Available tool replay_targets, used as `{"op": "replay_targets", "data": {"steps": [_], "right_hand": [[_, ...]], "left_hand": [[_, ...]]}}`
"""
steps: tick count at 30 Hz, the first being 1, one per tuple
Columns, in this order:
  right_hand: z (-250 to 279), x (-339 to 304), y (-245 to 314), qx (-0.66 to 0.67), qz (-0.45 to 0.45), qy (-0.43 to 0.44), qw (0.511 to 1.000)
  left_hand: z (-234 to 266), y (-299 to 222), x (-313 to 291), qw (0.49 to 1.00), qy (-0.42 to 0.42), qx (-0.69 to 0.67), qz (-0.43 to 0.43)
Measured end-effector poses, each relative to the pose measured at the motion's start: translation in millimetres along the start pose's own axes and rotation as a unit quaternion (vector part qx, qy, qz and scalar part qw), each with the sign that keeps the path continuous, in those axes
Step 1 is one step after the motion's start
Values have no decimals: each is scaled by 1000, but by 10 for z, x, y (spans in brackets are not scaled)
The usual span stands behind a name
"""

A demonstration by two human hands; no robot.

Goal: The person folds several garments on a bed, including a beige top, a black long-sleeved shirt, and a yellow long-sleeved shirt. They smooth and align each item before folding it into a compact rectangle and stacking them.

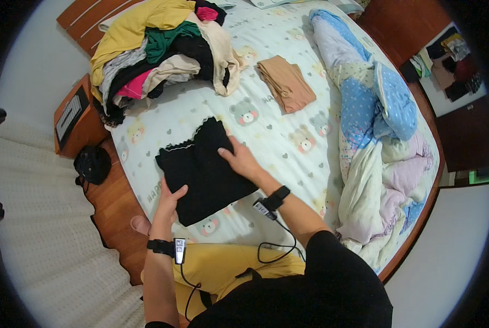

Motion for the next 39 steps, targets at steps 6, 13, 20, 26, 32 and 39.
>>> {"op": "replay_targets", "data": {"steps": [6, 13, 20, 26, 32, 39], "right_hand": [[1636, -330, 31, -60, 54, -52, 995], [2337, -558, -767, -343, -153, -5, 927], [1485, -726, -847, -480, 40, 12, 876], [1703, -759, -1097, -424, 3, -35, 905], [3467, -1931, -1768, -422, -269, -44, 865], [3319, -1260, -1132, -487, 37, -65, 870]], "left_hand": [[-1309, 60, -100, 978, 150, -11, -144], [-1305, 795, -30, 955, 75, 283, -40], [594, 711, -1058, 906, -39, 397, -143], [975, 1106, -1229, 766, -97, 619, -143], [1198, 1228, -1282, 831, -114, 536, -92], [1051, 1222, -1447, 798, -154, 552, -187]]}}
Point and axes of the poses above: each hand's wrist, its own x-axis towards the middle knuckle, its own z-axis out of the back of the hand, y = z × x, the point moved 5 cm from there along x, towards the middle knuckle, and after that the axes turned 7 degrees about z, right-handed, at the moved point
